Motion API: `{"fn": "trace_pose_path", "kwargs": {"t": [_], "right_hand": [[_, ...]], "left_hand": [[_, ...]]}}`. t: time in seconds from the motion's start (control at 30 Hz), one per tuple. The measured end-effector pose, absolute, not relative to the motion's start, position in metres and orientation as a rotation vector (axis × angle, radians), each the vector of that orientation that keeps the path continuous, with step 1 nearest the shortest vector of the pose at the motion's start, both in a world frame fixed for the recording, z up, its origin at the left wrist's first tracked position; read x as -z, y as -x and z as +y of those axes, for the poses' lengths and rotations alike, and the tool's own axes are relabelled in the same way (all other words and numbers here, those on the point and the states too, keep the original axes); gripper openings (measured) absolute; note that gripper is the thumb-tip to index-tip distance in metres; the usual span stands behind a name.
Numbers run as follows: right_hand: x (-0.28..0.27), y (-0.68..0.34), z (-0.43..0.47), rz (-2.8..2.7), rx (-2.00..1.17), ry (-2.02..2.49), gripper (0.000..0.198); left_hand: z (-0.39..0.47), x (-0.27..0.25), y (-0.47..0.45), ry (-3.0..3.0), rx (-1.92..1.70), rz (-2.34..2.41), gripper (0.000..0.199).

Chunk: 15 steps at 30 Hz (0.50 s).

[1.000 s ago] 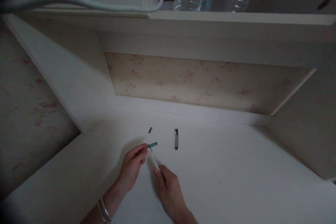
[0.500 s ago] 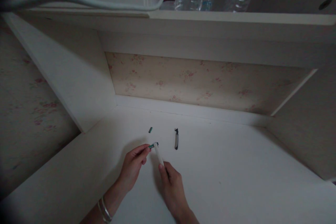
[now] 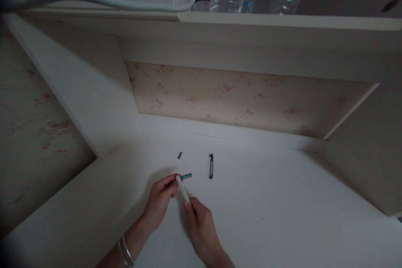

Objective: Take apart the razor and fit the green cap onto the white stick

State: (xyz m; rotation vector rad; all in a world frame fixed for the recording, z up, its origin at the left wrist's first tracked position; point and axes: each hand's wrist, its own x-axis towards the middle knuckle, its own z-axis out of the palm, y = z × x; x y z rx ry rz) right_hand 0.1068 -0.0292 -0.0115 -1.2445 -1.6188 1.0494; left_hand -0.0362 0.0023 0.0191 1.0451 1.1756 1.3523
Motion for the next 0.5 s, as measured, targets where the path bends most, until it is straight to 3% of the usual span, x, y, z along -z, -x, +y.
{"fn": "trace_pose_path", "kwargs": {"t": [0.5], "right_hand": [[0.0069,-0.1072,-0.0289,-1.518,-1.011,1.320,0.041]], "left_hand": [[0.0031,-0.0175,0.0356,-0.958,-1.356,1.168,0.035]]}}
